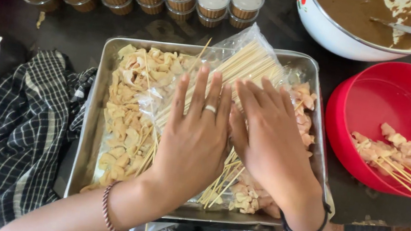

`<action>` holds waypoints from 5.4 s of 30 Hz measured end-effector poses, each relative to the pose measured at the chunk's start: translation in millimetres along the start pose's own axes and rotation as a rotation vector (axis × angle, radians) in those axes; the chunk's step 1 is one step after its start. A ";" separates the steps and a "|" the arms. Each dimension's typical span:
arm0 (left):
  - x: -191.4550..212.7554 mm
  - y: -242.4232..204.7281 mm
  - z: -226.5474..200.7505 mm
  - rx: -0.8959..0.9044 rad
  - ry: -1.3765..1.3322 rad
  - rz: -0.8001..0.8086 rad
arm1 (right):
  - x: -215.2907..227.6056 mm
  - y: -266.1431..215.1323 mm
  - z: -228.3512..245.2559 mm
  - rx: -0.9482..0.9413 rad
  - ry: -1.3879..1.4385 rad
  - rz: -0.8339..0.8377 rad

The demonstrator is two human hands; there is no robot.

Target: The person prepares satay by threading small pieces of raw meat onto wooden skewers by hand, moving each completed skewer into a red bowl.

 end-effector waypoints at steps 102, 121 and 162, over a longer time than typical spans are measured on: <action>-60.0 -36.7 73.6 0.265 -1.551 0.403 | -77.4 -139.1 -42.3 -0.294 -0.301 0.277; -60.0 -37.6 71.2 0.227 -1.518 0.394 | -61.9 -187.4 -106.4 -0.856 1.061 -0.165; -81.8 -41.6 71.0 0.340 -1.345 0.548 | -66.6 -110.0 -18.9 -0.178 0.014 0.076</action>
Point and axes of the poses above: each hand's wrist, its own y-axis towards the middle knuckle, its own x-axis out of the back of the hand, z = x × y, the point moved 10 cm from there along y, towards the middle knuckle, and after that the axes turned 1 degree about z, right-handed, at the moved point
